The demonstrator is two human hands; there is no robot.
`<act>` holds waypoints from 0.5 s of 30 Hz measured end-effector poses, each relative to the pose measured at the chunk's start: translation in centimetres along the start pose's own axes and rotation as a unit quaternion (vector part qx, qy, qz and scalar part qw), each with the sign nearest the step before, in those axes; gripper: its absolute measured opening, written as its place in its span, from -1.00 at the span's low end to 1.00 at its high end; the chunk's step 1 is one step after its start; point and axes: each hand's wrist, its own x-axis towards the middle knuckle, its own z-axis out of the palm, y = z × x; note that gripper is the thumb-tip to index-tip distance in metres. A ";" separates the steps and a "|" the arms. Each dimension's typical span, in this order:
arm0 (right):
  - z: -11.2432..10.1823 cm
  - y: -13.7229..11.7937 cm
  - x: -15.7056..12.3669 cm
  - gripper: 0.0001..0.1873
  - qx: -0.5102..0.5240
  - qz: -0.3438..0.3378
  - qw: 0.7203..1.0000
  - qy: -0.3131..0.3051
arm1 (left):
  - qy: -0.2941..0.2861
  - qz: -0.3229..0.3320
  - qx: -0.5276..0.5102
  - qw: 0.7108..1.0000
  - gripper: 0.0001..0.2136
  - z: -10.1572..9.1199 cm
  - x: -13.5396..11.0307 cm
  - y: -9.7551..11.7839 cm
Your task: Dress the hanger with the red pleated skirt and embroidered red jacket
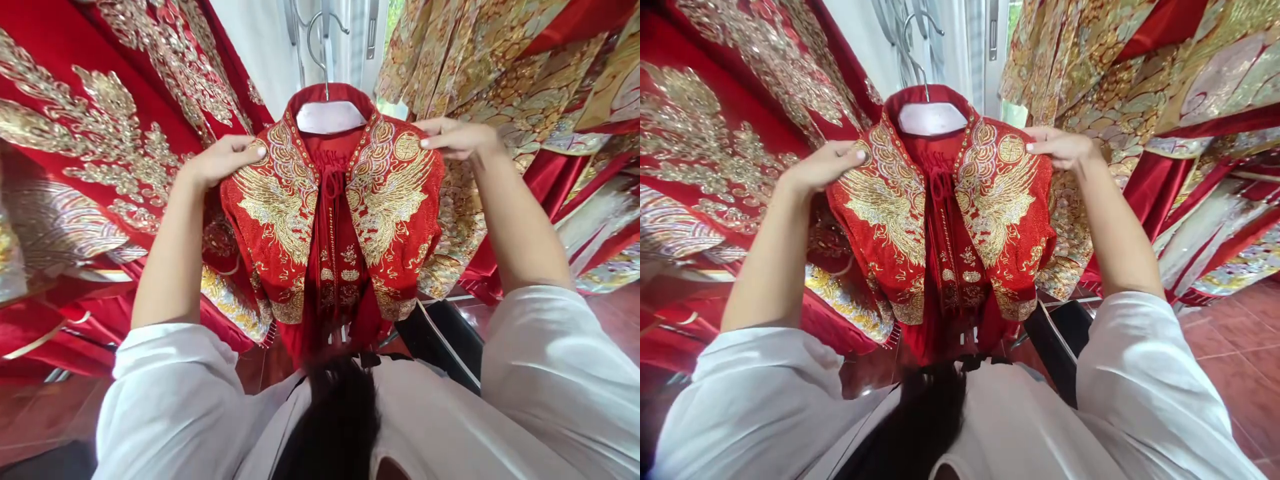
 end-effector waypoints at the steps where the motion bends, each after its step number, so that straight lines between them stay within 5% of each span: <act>1: -0.6 0.4 0.0 -0.28 -0.012 0.012 1.000 -0.014 | -0.010 -0.017 -0.018 1.000 -0.30 0.4 -0.5 -0.5; 3: -1.9 1.1 0.2 -0.28 -0.041 0.036 0.992 -0.117 | 0.017 -0.044 -0.005 0.999 -0.34 1.7 -1.2 -0.6; 6: -2.6 1.2 0.1 -0.38 -0.130 0.051 0.968 -0.207 | 0.211 -0.107 0.117 0.965 -0.45 4.3 -2.0 1.1; 11: 1.9 -2.0 -5.4 -0.46 -0.290 0.042 0.955 0.042 | 0.338 -0.102 0.155 0.922 -0.37 10.8 -4.3 4.2; 15: 7.9 -3.1 -13.2 -0.22 -0.333 0.036 0.942 0.020 | 0.312 -0.088 0.191 0.926 -0.26 18.4 -8.3 3.6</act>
